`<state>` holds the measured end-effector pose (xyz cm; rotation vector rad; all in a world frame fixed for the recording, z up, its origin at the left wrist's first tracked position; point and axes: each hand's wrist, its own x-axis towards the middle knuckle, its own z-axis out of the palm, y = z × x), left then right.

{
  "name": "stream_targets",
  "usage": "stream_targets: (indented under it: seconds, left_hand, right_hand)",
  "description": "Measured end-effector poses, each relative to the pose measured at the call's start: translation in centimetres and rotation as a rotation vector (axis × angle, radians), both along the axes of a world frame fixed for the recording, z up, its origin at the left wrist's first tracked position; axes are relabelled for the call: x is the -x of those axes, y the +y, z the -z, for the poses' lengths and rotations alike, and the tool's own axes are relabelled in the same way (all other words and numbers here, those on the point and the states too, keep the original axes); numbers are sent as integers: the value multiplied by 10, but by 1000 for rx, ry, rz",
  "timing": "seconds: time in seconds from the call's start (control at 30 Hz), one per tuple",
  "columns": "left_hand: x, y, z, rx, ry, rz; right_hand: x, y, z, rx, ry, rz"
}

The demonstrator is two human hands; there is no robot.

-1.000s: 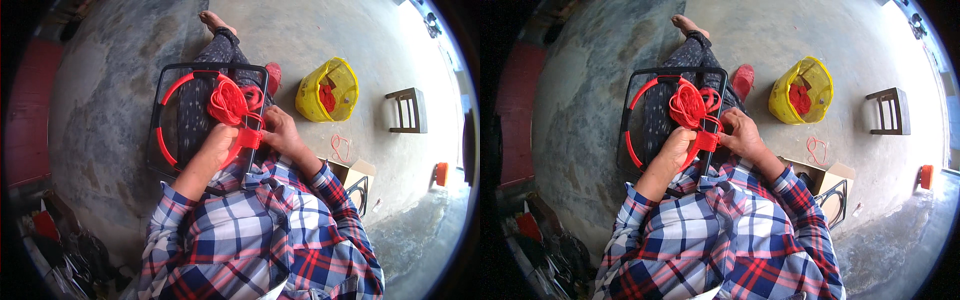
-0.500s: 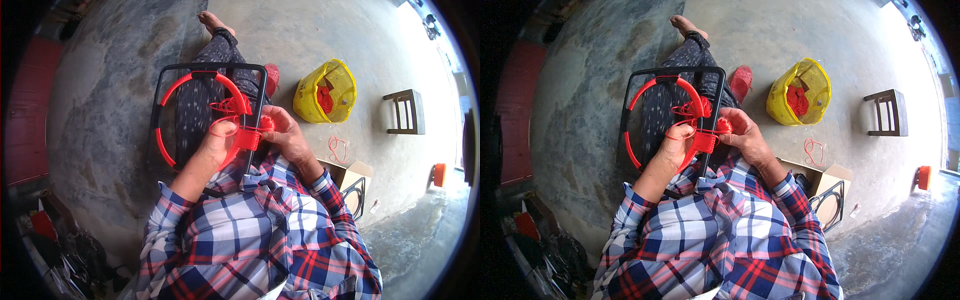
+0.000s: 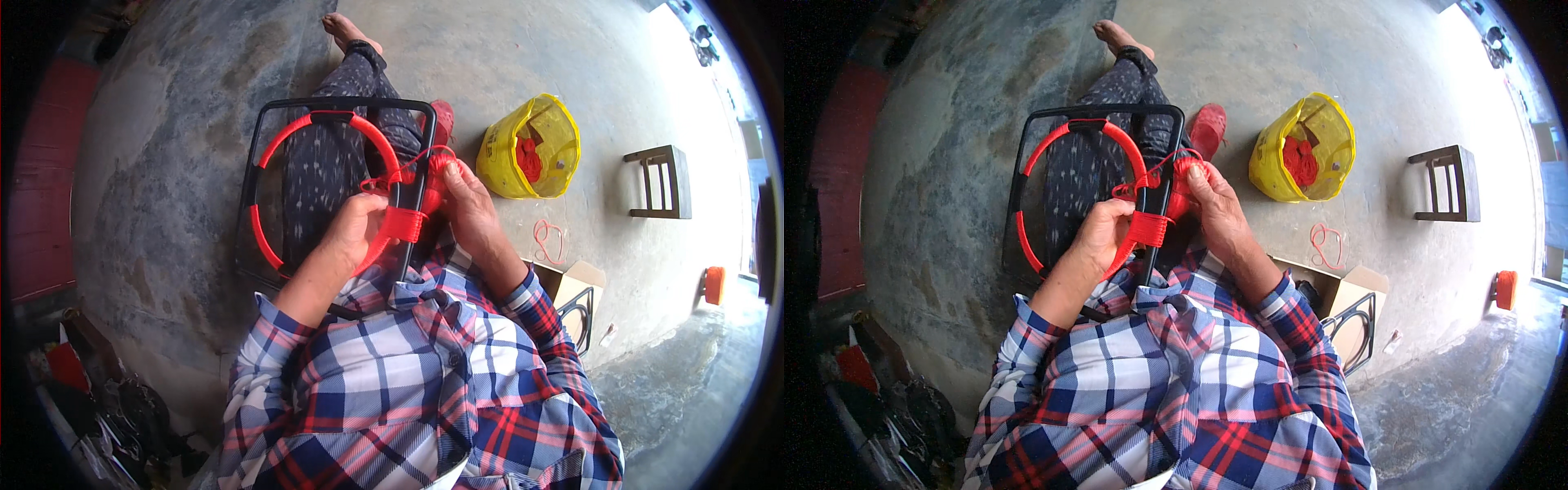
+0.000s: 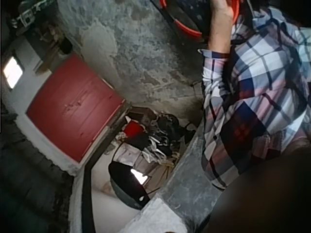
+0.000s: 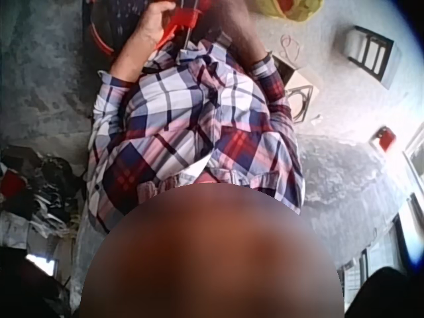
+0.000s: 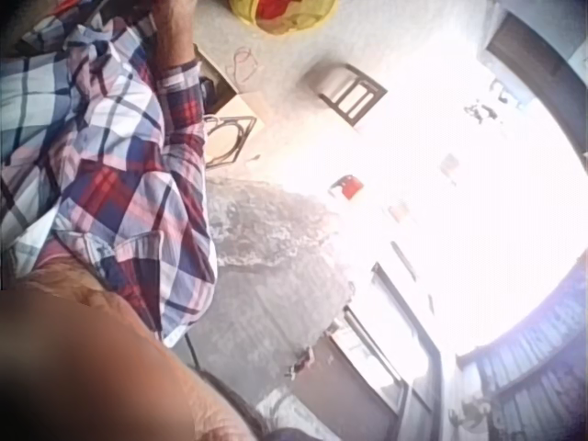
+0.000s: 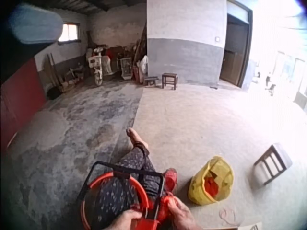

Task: Winding red twine around a circular red plastic frame to secure or decorate it.

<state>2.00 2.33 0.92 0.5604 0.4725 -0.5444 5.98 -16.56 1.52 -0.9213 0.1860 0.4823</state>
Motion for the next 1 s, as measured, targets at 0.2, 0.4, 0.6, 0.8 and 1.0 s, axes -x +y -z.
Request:
stream_targets:
  seconds: [0.2, 0.4, 0.6, 0.8, 1.0]
  left_hand:
    - [2, 0, 9, -47, -44, -74]
    - [0, -3, 1, -72, -53, -56]
    - [-1, -4, -8, -37, -113, -45]
    - [0, -2, -2, -13, -172, -76]
    - [5, 3, 4, -96, -273, -17]
  right_hand:
    - [3, -22, 0, 469, -464, -293]
    - [3, -51, -25, 590, -870, -108]
    - [11, -77, -61, -157, -470, 129]
    - [-23, -169, -65, -463, -458, 362]
    - [4, -56, -25, 319, -318, -52]
